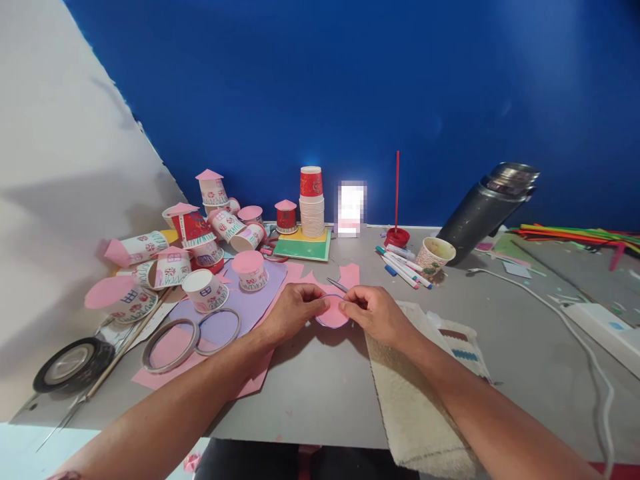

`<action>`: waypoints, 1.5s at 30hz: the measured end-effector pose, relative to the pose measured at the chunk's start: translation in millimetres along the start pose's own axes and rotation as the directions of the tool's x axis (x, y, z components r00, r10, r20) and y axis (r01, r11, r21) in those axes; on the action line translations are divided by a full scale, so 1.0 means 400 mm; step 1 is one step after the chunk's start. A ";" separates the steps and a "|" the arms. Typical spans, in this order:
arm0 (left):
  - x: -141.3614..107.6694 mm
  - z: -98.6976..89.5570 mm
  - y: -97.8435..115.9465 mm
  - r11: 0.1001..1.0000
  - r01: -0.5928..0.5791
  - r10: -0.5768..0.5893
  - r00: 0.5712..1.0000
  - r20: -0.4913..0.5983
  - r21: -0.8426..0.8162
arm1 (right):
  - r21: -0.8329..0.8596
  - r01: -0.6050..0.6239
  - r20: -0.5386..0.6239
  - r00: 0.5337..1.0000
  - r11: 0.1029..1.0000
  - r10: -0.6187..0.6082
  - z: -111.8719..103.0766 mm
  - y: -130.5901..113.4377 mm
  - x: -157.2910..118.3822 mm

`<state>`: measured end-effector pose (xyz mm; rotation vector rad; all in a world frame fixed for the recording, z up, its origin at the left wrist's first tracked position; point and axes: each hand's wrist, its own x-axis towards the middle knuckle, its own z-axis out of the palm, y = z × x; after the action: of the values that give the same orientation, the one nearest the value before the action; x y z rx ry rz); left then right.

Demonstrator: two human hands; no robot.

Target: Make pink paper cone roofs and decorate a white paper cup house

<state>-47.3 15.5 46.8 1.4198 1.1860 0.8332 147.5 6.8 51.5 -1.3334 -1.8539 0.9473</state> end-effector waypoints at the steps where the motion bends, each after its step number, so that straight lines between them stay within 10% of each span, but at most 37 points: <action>1: 0.000 0.001 0.000 1.000 0.003 -0.003 1.000 -0.013 0.006 | -0.004 0.001 -0.012 1.000 1.000 -0.001 0.001 0.001 0.001; 10: 0.008 0.000 -0.003 0.993 0.092 -0.097 0.993 -0.068 -0.078 | -0.027 0.006 -0.133 0.991 1.000 -0.009 0.005 0.001 -0.001; 45: -0.002 0.003 0.011 0.999 -0.004 0.005 1.000 -0.024 0.045 | -0.066 0.023 -0.010 1.000 0.998 -0.024 0.008 0.005 -0.004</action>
<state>-45.4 14.8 50.8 1.4533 1.2272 0.8330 146.3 5.4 47.9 -1.3498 -1.9033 0.8724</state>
